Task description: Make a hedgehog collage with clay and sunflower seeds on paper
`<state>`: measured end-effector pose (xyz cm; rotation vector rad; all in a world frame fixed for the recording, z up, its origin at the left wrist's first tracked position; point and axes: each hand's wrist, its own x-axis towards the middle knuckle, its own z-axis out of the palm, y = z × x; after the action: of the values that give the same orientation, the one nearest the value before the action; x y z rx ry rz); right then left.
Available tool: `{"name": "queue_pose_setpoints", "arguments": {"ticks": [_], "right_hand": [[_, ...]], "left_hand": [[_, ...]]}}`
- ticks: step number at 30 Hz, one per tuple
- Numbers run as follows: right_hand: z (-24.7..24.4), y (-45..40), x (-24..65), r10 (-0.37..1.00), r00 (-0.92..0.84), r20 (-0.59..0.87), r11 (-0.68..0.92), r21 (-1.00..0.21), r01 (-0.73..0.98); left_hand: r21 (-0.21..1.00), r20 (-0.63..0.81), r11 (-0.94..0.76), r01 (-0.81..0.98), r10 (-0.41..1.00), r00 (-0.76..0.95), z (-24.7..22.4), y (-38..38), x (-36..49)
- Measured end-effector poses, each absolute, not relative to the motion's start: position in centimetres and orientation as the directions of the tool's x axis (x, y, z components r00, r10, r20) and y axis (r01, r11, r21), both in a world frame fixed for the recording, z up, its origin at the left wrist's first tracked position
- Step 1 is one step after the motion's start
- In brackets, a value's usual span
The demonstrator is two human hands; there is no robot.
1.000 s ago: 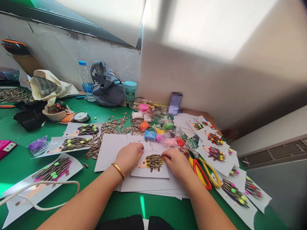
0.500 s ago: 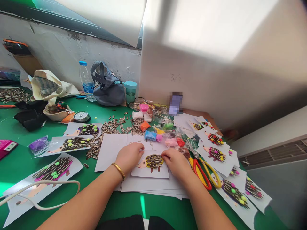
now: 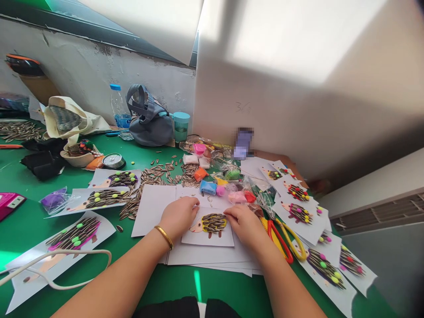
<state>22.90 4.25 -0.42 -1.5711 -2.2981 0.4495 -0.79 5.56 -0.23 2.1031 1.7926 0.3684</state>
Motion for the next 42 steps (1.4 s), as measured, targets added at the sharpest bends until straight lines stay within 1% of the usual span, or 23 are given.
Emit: {"name": "queue_pose_setpoints", "arguments": {"ticks": [1, 2, 3, 4, 5, 6, 7, 8, 9, 10, 12, 14, 17, 23, 27, 31, 37, 42], "right_hand": [[-0.5, 4.2, 23.1, 0.932, -0.343, 0.121, 0.360, -0.442, 0.821], [-0.5, 4.2, 23.2, 0.928, -0.335, 0.161, 0.371, -0.456, 0.809], [-0.6, 4.2, 23.3, 0.925, -0.323, 0.199, 0.379, -0.469, 0.798], [-0.6, 4.1, 23.3, 0.922, -0.310, 0.233, 0.386, -0.481, 0.787], [-0.5, 4.0, 23.2, 0.917, -0.299, 0.263, 0.394, -0.491, 0.777], [-0.5, 3.9, 23.1, 0.911, -0.294, 0.289, 0.406, -0.501, 0.764], [-0.4, 3.7, 22.8, 0.903, -0.294, 0.314, 0.421, -0.510, 0.750], [-0.3, 3.6, 22.5, 0.894, -0.297, 0.337, 0.439, -0.520, 0.733], [-0.2, 3.4, 22.1, 0.884, -0.303, 0.357, 0.459, -0.529, 0.714], [-0.1, 3.2, 21.8, 0.873, -0.312, 0.375, 0.479, -0.539, 0.693], [0.1, 2.8, 21.1, 0.854, -0.329, 0.404, 0.514, -0.554, 0.655], [0.2, 2.5, 20.6, 0.838, -0.336, 0.429, 0.539, -0.564, 0.625], [0.4, 2.2, 20.2, 0.828, -0.337, 0.449, 0.557, -0.584, 0.591], [1.0, 1.8, 19.9, 0.836, -0.398, 0.379, 0.543, -0.676, 0.497], [1.3, 1.7, 19.9, 0.843, -0.396, 0.364, 0.524, -0.721, 0.453], [1.1, 1.6, 19.9, 0.850, -0.371, 0.373, 0.516, -0.729, 0.450], [1.3, 1.5, 19.6, 0.840, -0.348, 0.417, 0.540, -0.711, 0.451], [1.5, 1.6, 19.8, 0.834, -0.353, 0.425, 0.549, -0.706, 0.447]], "left_hand": [[0.459, -0.014, -0.134, 0.878, 0.987, 0.158, -0.1, 5.5, -0.7], [0.528, -0.001, -0.123, 0.840, 0.989, 0.145, 0.2, 5.5, -0.7], [0.633, -0.007, -0.091, 0.769, 0.992, 0.123, 0.4, 5.5, -0.6], [0.759, -0.045, -0.031, 0.650, 0.994, 0.100, 0.7, 5.5, -0.5], [0.875, -0.116, 0.060, 0.480, 0.989, 0.089, 1.0, 5.4, -0.4], [0.944, -0.213, 0.177, 0.278, 0.971, 0.105, 1.3, 5.4, -0.3], [0.952, -0.306, 0.296, 0.083, 0.938, 0.160, 1.6, 5.3, -0.3], [0.913, -0.371, 0.398, -0.084, 0.899, 0.232, 1.9, 5.2, -0.2], [0.855, -0.404, 0.475, -0.209, 0.862, 0.305, 2.0, 5.1, -0.2], [0.796, -0.416, 0.528, -0.295, 0.832, 0.367, 2.2, 5.0, -0.2], [0.718, -0.423, 0.587, -0.373, 0.794, 0.436, 2.3, 4.7, 0.0], [0.700, -0.427, 0.604, -0.382, 0.782, 0.454, 2.3, 4.4, 0.2], [0.758, -0.414, 0.579, -0.301, 0.783, 0.464, 2.5, 3.7, 0.9], [0.899, -0.330, 0.429, -0.089, 0.797, 0.506, 2.6, 2.7, 1.9], [0.932, -0.315, 0.361, 0.004, 0.807, 0.500, 2.6, 2.7, 2.0], [0.952, -0.294, 0.300, 0.066, 0.829, 0.476, 2.4, 2.8, 1.9], [0.972, -0.231, 0.230, 0.052, 0.889, 0.396, 2.1, 2.9, 1.7], [0.976, -0.213, 0.214, 0.044, 0.892, 0.400, 2.1, 3.0, 1.7]]}}
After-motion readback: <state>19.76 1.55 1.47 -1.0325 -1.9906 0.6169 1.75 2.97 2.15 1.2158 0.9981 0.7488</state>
